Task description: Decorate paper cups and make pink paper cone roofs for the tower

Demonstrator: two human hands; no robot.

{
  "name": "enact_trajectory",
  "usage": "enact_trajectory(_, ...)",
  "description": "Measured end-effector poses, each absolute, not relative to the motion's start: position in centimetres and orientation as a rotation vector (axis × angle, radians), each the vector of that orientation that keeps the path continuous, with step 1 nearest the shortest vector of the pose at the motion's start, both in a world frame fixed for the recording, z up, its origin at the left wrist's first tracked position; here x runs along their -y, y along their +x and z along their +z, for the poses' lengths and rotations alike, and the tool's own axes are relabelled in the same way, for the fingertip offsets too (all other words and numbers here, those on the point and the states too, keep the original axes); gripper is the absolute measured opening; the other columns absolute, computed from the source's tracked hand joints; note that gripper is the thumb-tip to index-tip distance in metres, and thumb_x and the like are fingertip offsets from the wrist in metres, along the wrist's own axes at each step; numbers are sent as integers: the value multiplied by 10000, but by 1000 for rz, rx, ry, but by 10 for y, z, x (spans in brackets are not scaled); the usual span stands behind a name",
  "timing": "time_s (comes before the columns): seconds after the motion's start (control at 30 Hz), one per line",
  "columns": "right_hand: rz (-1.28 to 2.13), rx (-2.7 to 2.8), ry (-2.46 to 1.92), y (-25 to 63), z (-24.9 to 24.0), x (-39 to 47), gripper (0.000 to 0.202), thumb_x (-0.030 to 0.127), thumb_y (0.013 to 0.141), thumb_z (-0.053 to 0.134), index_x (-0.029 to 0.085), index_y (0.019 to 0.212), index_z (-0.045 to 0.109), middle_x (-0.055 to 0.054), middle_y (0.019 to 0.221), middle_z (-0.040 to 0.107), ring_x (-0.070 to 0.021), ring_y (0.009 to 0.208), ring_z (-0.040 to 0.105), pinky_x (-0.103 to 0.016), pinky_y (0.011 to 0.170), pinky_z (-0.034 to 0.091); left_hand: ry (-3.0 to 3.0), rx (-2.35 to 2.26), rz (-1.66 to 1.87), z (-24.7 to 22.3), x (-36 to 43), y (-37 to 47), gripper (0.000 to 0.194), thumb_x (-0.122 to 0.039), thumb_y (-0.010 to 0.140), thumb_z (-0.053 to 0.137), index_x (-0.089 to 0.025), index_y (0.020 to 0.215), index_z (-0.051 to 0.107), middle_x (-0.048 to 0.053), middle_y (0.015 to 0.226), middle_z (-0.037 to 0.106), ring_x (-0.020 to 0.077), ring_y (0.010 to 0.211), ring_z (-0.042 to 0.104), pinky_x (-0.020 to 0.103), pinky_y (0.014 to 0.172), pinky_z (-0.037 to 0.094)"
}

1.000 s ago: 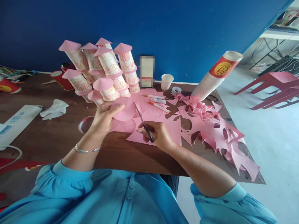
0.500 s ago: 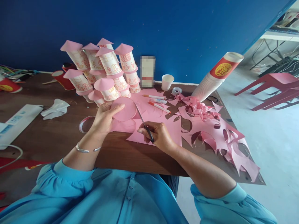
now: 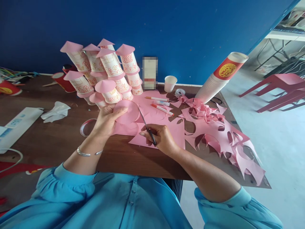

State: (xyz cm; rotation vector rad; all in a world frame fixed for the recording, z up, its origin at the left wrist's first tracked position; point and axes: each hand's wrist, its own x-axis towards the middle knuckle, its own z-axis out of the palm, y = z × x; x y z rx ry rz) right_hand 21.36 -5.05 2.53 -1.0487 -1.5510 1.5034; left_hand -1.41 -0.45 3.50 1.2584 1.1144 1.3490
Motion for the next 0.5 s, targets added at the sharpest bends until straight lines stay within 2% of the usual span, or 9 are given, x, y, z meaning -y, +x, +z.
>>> enact_trajectory(0.27,1478,1620,-1049,216,31,52,524,704,904,702,191,805,654,32,535,585,-96,478,488,-231,458,362,1190,-1129,1365,44,7,-10,282,-443,725,893,-203,768,753,12,780,726,192,768,634,338,766,547)
enact_trajectory(0.5,1500,1592,-1064,215,30,51,527,707,877,730,188,816,664,33,530,582,-95,474,486,-229,448,358,1218,-1129,1372,38,5,-14,305,-443,756,876,-200,694,702,-6,694,654,157,682,559,309,671,486)
